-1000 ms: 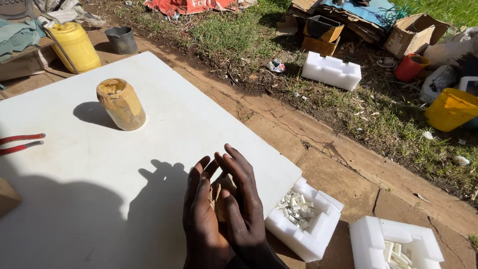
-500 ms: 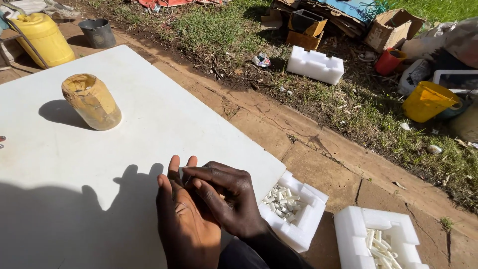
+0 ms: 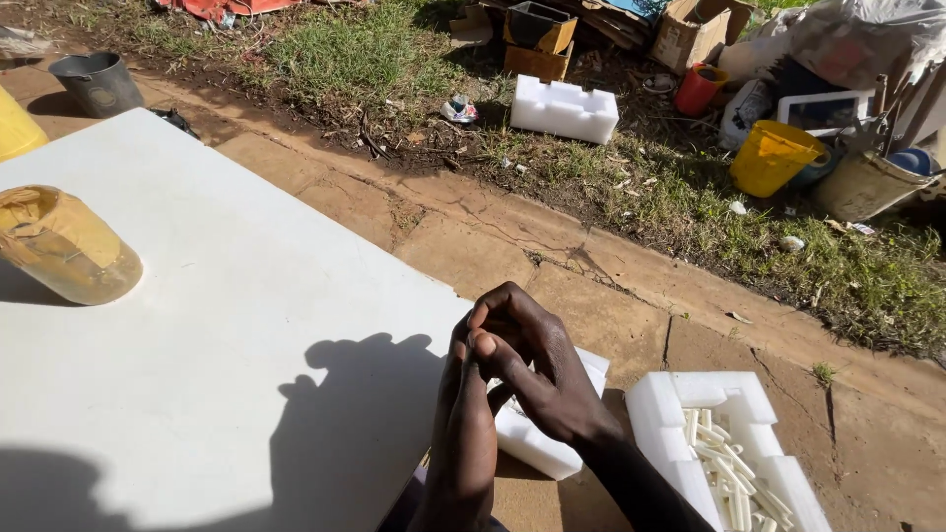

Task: Emptying a jar of seeds onto a table and sorting through them by hand.

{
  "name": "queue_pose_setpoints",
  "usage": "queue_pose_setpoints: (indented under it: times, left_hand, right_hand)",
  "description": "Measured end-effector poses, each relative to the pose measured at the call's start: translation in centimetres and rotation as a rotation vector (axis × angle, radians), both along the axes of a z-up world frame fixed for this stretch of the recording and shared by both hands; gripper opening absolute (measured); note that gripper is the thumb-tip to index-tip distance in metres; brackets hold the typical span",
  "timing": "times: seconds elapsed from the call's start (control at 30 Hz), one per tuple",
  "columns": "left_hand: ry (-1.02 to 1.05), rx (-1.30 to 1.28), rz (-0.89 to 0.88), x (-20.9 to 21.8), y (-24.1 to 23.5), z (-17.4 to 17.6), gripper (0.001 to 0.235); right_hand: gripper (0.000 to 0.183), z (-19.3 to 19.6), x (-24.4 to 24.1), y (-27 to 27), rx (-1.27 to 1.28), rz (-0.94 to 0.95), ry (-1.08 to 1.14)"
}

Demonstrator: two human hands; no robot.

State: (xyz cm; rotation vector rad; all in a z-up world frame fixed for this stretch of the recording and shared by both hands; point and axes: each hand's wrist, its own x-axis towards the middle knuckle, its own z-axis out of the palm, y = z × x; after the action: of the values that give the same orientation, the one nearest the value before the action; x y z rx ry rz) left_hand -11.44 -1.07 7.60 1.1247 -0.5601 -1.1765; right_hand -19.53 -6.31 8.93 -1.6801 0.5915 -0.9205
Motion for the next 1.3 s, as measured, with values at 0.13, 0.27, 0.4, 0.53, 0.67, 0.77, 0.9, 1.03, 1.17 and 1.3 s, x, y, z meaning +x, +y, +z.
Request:
queue_pose_setpoints:
  times: [0.13,0.27,0.4,0.53,0.67,0.77,0.9,1.03,1.17,1.3]
  left_hand:
    - [0.109,0.037,-0.07,-0.8,-1.0,1.9,0.061]
    - [-0.09,0.002,-0.205,-1.8,-2.0,3.9,0.066]
    - [-0.122,-0.194,-0.34,-3.2,-2.8,5.3,0.069]
    - [-0.121,-0.187,-0.386,-3.8,-3.7,6.2,0.07]
    - [-0.155,-0.192,-0.216,-3.6,-4.5,5.0,0.06]
    - [-0.229,-0.134,-0.144,-3.1,-4.2,3.4,0.054]
    - [-0.266,-0.128,-0.097,-2.8,-5.0,2.4,0.051]
    - [-0.303,-0.099,-0.089,-1.0,-4.4,2.3,0.055]
    - [-0.285,-0.037,-0.054,1.3,-4.1,2.1,0.052]
    - [-0.27,0.014,-0.017,3.4,-1.9,2.7,0.051]
  right_hand:
    - [0.042,0.1,-3.1,-0.2,-0.071,0.073,0.015]
    - [0.031,1.0,-5.3,-0.4,-0.553,-0.038,0.104]
    - [0.019,1.3,-7.8,-1.1,-1.036,-0.373,0.223]
    - [0.013,2.3,-10.5,-3.9,-1.374,-0.401,0.118]
    - [0.031,1.6,-16.6,-14.8,-1.555,-0.464,0.483]
    - [0.073,-0.4,-19.9,-20.3,-1.271,-0.869,0.931]
    - [0.083,-3.6,-17.5,-19.6,-1.126,-0.794,0.968]
    - [0.055,-6.8,-12.9,-16.1,-0.935,-0.527,0.974]
    - [0.038,-6.7,-9.0,-12.6,-0.896,-0.31,0.812]
    - [0.034,-5.5,-5.8,-10.2,-0.895,-0.211,0.673]
